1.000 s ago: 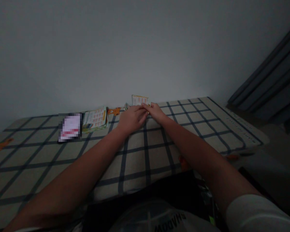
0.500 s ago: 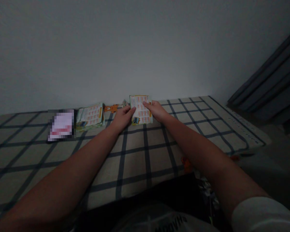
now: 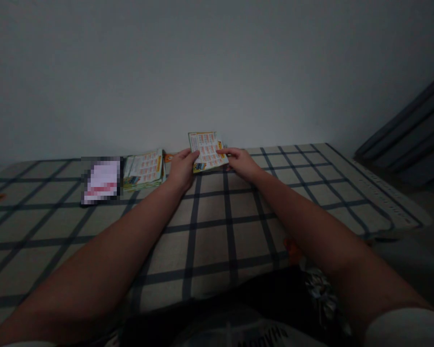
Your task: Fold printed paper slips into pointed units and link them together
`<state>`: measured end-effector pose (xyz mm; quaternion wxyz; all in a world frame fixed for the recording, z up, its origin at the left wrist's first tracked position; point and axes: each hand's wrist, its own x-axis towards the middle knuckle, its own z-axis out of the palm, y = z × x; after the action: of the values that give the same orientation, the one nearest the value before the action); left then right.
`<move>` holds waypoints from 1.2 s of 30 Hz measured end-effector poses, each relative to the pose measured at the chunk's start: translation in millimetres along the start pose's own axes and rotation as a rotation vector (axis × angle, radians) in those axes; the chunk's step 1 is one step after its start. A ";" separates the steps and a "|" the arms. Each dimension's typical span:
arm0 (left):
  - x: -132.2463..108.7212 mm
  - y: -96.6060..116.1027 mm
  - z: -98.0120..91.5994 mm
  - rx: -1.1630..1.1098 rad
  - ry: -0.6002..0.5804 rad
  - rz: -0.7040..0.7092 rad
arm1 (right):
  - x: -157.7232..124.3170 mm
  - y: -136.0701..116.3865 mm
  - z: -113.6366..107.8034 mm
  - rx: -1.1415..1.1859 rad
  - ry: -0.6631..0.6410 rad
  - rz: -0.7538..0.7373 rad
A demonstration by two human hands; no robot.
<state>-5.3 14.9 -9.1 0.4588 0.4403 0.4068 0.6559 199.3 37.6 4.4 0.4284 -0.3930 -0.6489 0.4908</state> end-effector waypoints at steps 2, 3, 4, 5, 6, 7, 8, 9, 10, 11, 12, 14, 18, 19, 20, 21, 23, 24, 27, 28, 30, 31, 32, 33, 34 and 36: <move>-1.5 2.6 1.5 -0.006 -0.009 -0.031 | -0.5 -1.1 1.0 -0.022 0.000 -0.029; -1.8 3.6 2.3 -0.010 -0.015 -0.046 | -0.6 -1.9 0.9 -0.031 0.008 -0.051; -1.8 4.4 3.1 -0.013 -0.028 -0.059 | -0.6 -2.6 0.4 -0.037 0.024 -0.071; -1.8 5.0 4.0 -0.016 -0.044 -0.070 | -0.4 -3.1 -0.2 -0.040 0.042 -0.082; -1.8 5.3 4.8 -0.015 -0.064 -0.076 | 0.0 -3.3 -0.9 -0.041 0.064 -0.083; -2.1 5.5 5.5 -0.009 -0.086 -0.076 | 0.5 -3.1 -1.7 -0.039 0.086 -0.078; -2.7 5.5 6.2 0.002 -0.108 -0.074 | 1.1 -2.6 -2.4 -0.039 0.106 -0.070; -3.6 5.2 6.7 0.015 -0.126 -0.066 | 1.8 -1.8 -3.1 -0.041 0.123 -0.063; -4.8 4.7 7.2 0.032 -0.142 -0.050 | 2.5 -0.8 -3.8 -0.048 0.136 -0.057; -6.1 4.1 7.5 0.056 -0.154 -0.028 | 3.0 0.1 -4.3 -0.058 0.146 -0.052; -7.3 3.2 7.6 0.086 -0.161 -0.001 | 3.5 0.8 -4.8 -0.071 0.152 -0.049; -8.8 1.2 7.4 0.146 -0.163 0.044 | 3.9 1.6 -5.4 -0.102 0.156 -0.047; -7.4 -2.2 5.5 0.192 -0.145 0.079 | 3.7 1.1 -4.4 -0.125 0.149 -0.047; -6.7 -2.6 5.0 0.198 -0.138 0.082 | 3.7 1.1 -3.8 -0.108 0.148 -0.048; -6.0 -2.8 4.5 0.206 -0.128 0.086 | 3.8 1.2 -3.1 -0.083 0.150 -0.051; -5.6 -2.7 4.3 0.214 -0.119 0.084 | 4.0 1.6 -2.5 -0.055 0.153 -0.053; -5.4 -2.2 4.4 0.220 -0.108 0.069 | 4.5 3.0 -1.8 -0.007 0.158 -0.060; -5.5 -1.8 4.6 0.218 -0.105 0.059 | 4.8 3.8 -1.7 0.010 0.155 -0.064; -6.4 -0.7 5.7 0.207 -0.096 0.034 | 5.6 5.6 -2.7 0.027 0.145 -0.068; -6.6 -0.6 6.0 0.205 -0.096 0.031 | 5.7 5.6 -3.1 0.026 0.147 -0.069; -6.5 -0.8 6.2 0.202 -0.098 0.028 | 5.5 4.6 -3.8 0.019 0.156 -0.069; -6.4 -1.1 6.2 0.199 -0.102 0.027 | 5.1 3.6 -3.9 0.012 0.158 -0.068; -6.2 -1.4 6.1 0.195 -0.106 0.025 | 4.5 2.4 -3.9 0.001 0.158 -0.064; -6.0 -1.6 6.0 0.193 -0.110 0.022 | 3.8 1.0 -3.7 -0.014 0.154 -0.059; -5.9 -1.8 6.0 0.192 -0.115 0.020 | 3.0 -0.3 -3.5 -0.029 0.150 -0.055; -5.7 -1.7 5.9 0.194 -0.121 0.018 | 1.6 -2.5 -2.9 -0.054 0.149 -0.056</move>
<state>1.8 10.7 -10.2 0.4320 0.5247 0.4360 0.5898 201.3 39.5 7.5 0.4780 -0.4217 -0.6391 0.4305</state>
